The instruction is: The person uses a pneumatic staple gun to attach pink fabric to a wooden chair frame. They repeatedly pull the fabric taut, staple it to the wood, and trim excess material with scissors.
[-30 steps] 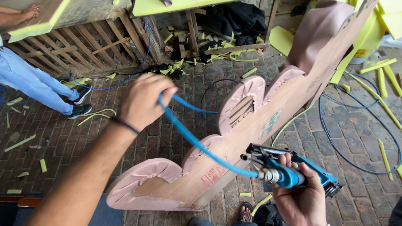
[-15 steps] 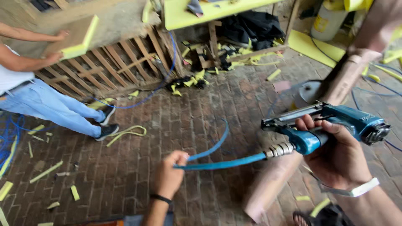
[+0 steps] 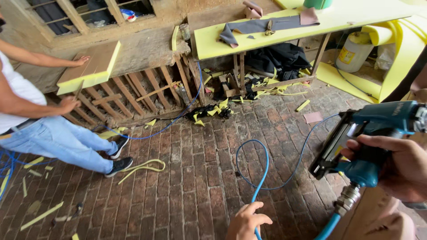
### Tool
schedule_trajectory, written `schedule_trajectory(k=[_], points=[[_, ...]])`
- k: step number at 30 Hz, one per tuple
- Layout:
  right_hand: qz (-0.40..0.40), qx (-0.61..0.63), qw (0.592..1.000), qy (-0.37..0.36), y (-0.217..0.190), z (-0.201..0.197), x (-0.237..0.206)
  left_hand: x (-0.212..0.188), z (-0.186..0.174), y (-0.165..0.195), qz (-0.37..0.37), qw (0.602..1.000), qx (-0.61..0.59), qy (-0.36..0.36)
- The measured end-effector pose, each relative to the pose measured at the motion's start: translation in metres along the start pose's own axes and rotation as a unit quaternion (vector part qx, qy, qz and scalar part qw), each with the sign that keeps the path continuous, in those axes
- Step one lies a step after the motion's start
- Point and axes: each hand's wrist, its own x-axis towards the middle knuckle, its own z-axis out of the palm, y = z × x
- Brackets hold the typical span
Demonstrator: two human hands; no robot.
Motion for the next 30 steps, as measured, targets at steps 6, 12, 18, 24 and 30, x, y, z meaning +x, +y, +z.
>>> schedule_trajectory(k=[6,12,18,24,30], points=[[-0.046,-0.065,0.995,-0.055,-0.037,0.067,0.086,0.11,-0.059,-0.044,0.043,0.995,0.078,-0.038],[0.007,-0.086,0.996,-0.018,-0.113,0.15,0.219,0.247,-0.125,-0.118,0.029,0.991,0.128,0.02],[-0.045,-0.038,0.994,-0.087,-0.168,0.21,0.312,0.339,-0.148,-0.228,-0.109,0.987,0.096,0.072],[-0.044,0.078,0.99,-0.105,-0.205,0.274,0.398,0.453,-0.16,-0.359,-0.067,0.989,0.082,0.1],[-0.026,0.113,0.992,-0.057,-0.234,0.321,0.523,0.599,-0.194,-0.451,-0.24,0.966,-0.099,-0.018]])
